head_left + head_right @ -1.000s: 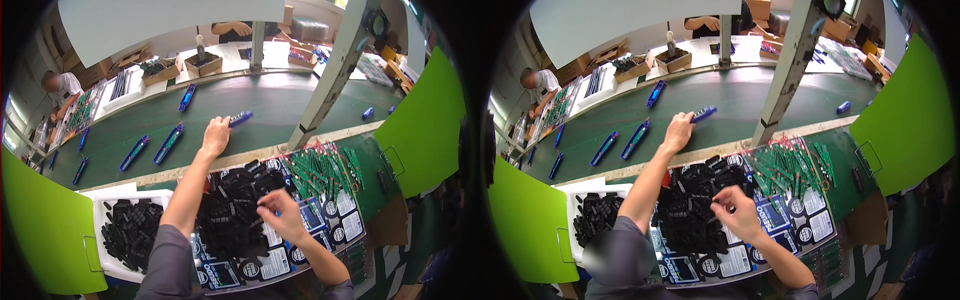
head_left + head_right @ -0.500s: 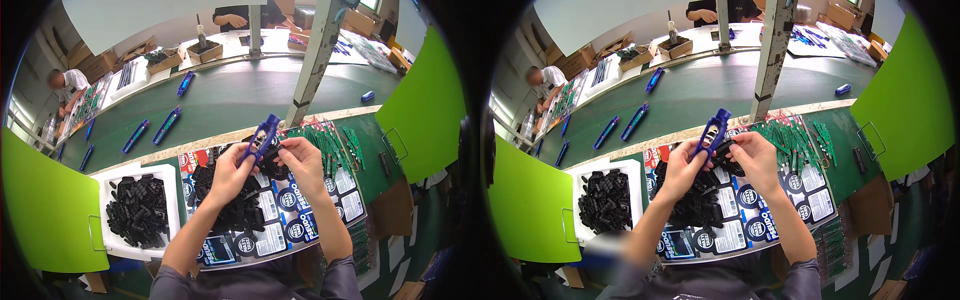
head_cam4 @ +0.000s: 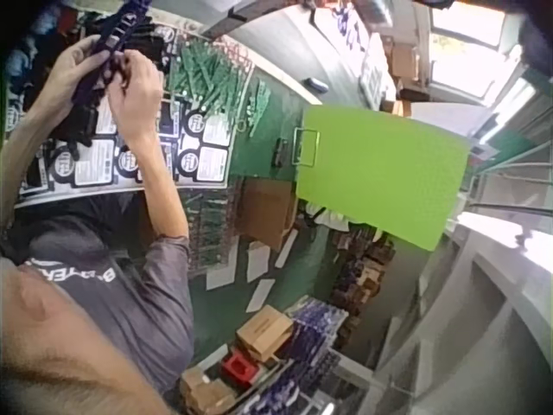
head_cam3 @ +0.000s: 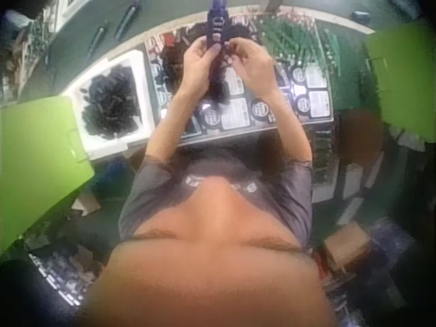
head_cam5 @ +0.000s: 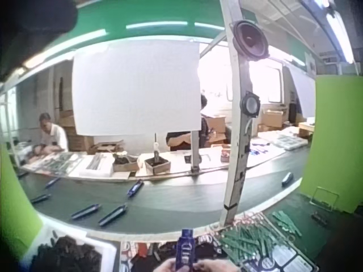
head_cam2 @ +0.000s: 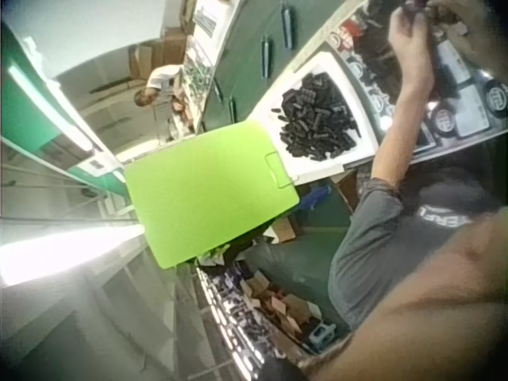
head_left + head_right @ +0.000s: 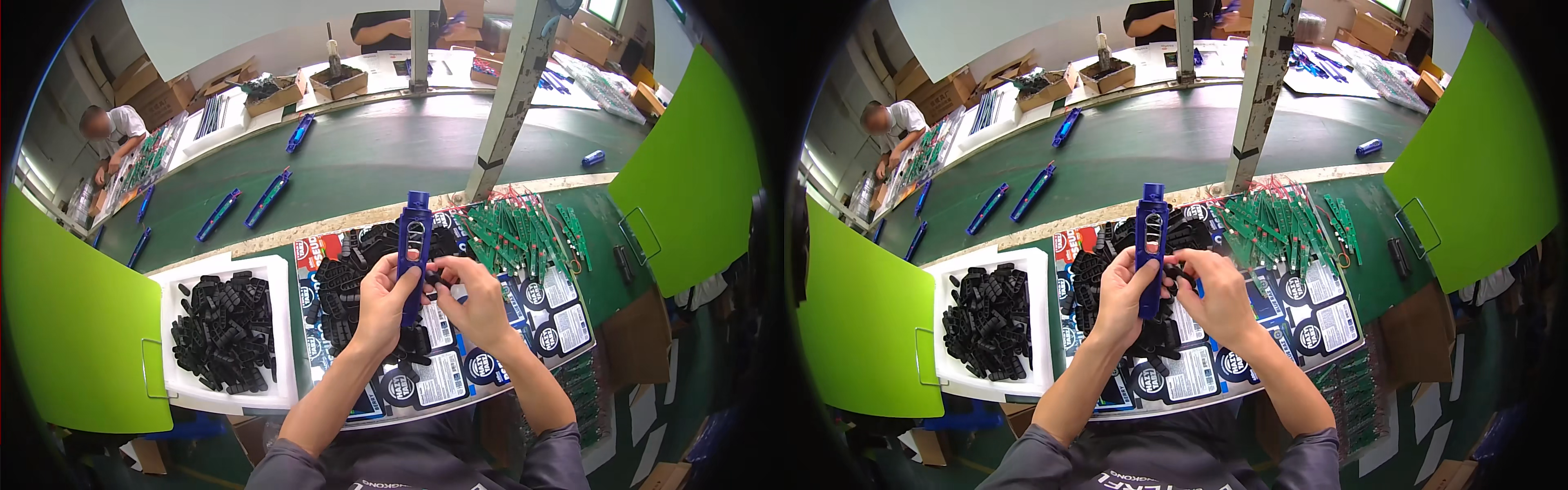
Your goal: The person assembles small electronic devices by inserting green circuit boards into blue plastic casings. They pick up a casing, insert a board, and place the finished unit on the table, repeating this process continuously. The person also reaches into a box to retrieve more circuit boards during the workflow.
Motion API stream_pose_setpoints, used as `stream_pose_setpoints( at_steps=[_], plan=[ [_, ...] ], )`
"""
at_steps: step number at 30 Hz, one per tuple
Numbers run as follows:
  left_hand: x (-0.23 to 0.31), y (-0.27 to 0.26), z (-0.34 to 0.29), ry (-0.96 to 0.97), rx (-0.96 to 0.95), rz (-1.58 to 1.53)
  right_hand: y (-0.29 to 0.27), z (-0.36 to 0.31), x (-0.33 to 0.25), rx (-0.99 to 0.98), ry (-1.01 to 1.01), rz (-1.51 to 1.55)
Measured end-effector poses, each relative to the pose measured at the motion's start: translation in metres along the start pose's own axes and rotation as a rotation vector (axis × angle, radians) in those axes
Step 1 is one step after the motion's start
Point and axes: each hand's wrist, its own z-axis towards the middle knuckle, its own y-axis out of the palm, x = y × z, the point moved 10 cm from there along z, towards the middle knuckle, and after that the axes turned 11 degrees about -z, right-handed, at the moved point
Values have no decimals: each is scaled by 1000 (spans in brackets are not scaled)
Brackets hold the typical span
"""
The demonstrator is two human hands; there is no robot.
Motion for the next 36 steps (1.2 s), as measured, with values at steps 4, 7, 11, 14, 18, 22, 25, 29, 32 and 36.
stream_pose_setpoints(
  at_steps=[4,7,11,14,18,22,25,29,32,36],
  plan=[
    [1,2,-6,23,-7,17,-1,-3,3,-5,18,7],
    [5,-3,-6,60,14,70,-22,2,10,95,163,141],
    [2,-8,-7,95,9,157,-21,13,15,96,287,368],
    [0,-4,-9,107,-25,200,-19,20,8,97,281,346],
    [1,2,-9,157,-51,143,-26,27,-14,235,99,45],
    [-1,0,-10,140,-56,152,-20,26,-18,283,52,-167],
    [-3,-1,-11,121,-38,159,-14,22,-18,299,84,-217],
    [-8,-7,-9,79,6,210,-8,12,-14,343,83,-217],
    [0,-1,-14,164,32,289,-16,10,-7,418,121,-97],
    [16,-7,-25,368,109,515,-1,8,21,304,383,260]
  ],
)
